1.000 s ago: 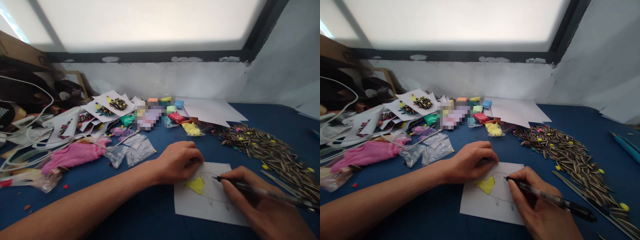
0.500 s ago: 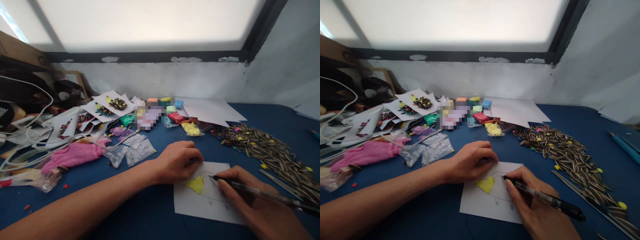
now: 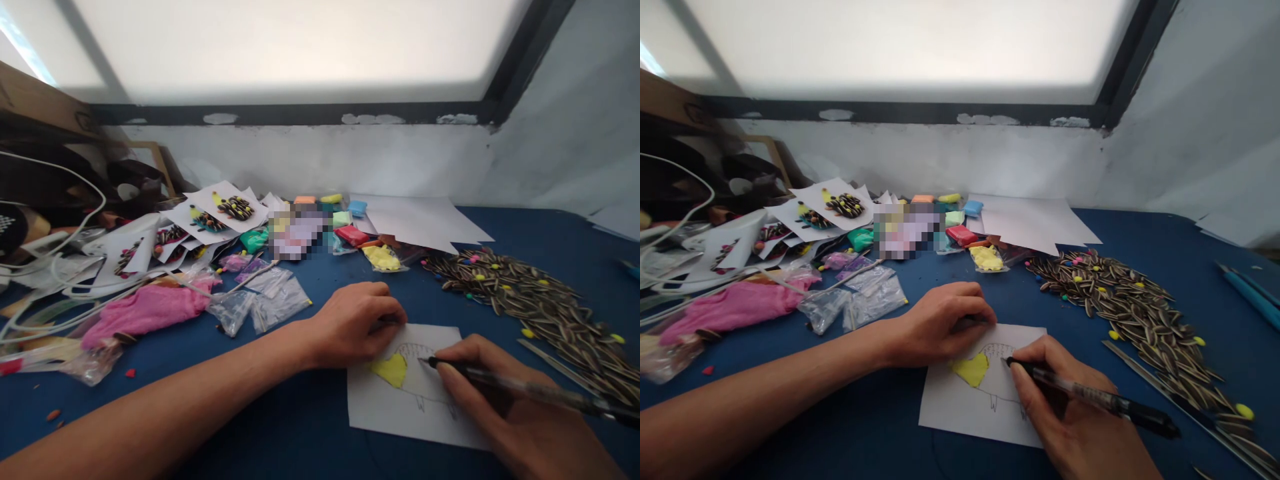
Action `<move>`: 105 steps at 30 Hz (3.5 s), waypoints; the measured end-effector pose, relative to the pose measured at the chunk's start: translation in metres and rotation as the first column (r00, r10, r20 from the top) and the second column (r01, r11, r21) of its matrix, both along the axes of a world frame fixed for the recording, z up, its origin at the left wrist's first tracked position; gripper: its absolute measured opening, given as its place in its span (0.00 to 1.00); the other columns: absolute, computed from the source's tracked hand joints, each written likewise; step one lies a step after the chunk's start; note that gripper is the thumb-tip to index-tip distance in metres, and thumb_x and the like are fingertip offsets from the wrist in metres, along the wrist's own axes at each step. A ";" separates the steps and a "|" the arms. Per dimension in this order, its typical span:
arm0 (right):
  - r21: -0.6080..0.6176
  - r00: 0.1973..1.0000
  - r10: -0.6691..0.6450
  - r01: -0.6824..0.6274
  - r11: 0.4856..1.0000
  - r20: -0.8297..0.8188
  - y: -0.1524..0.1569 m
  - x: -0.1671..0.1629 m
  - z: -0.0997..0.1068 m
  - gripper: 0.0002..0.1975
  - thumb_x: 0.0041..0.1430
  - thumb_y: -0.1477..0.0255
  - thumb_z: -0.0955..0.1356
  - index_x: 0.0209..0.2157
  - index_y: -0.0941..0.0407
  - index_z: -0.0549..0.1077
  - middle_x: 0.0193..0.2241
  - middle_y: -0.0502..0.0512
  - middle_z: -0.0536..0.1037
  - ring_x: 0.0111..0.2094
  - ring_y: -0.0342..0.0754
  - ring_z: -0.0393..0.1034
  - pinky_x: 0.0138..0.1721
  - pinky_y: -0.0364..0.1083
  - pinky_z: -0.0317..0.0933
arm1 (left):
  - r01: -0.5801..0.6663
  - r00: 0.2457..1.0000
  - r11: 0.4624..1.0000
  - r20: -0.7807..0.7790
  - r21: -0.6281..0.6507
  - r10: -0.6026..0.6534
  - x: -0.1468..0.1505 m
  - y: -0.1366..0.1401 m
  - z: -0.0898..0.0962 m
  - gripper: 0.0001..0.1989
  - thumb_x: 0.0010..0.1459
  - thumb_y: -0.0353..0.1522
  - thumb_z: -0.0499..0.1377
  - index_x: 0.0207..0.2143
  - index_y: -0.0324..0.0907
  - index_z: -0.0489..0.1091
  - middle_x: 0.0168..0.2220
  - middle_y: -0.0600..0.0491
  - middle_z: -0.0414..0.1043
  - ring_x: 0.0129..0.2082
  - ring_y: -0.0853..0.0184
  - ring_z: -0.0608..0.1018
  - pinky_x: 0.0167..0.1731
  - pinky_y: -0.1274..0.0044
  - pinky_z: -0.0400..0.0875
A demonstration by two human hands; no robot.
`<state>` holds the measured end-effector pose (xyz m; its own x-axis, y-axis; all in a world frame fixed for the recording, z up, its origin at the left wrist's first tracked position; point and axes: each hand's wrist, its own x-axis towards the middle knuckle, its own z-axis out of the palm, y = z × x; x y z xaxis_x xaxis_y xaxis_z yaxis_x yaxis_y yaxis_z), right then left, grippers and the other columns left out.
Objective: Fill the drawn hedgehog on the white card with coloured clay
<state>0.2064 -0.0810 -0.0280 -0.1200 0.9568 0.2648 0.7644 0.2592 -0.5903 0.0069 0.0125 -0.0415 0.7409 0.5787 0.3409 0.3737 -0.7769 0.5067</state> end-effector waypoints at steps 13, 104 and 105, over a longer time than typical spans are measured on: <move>-0.017 0.999 -0.033 0.033 0.999 0.024 0.001 0.005 -0.004 0.12 0.60 0.58 0.64 0.31 0.49 0.73 0.23 0.47 0.78 0.23 0.47 0.75 0.21 0.41 0.67 | 0.003 1.000 1.000 0.009 -0.004 -0.003 0.001 0.000 0.000 0.08 0.58 0.26 0.57 0.38 0.38 0.75 0.34 0.51 0.70 0.33 0.68 0.72 0.33 0.78 0.65; 0.003 0.994 -0.104 0.104 0.995 0.041 -0.006 0.004 0.000 0.14 0.58 0.56 0.65 0.27 0.49 0.73 0.22 0.48 0.78 0.23 0.47 0.74 0.20 0.41 0.65 | -0.003 1.000 1.000 -0.017 0.010 0.003 0.000 0.001 0.000 0.08 0.58 0.27 0.57 0.38 0.40 0.75 0.35 0.51 0.71 0.34 0.68 0.72 0.33 0.78 0.65; -0.004 0.996 -0.078 0.078 0.997 0.037 -0.007 0.003 0.000 0.13 0.59 0.57 0.65 0.28 0.49 0.73 0.22 0.47 0.78 0.23 0.47 0.74 0.21 0.41 0.66 | -0.005 1.000 1.000 -0.015 0.011 0.005 0.000 0.001 0.000 0.08 0.58 0.27 0.57 0.38 0.40 0.75 0.35 0.51 0.71 0.34 0.68 0.72 0.33 0.78 0.65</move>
<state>0.2094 -0.0878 -0.0279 -0.0545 0.9650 0.2566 0.8033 0.1950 -0.5627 0.0072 0.0138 -0.0420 0.7431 0.5784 0.3366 0.3847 -0.7808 0.4923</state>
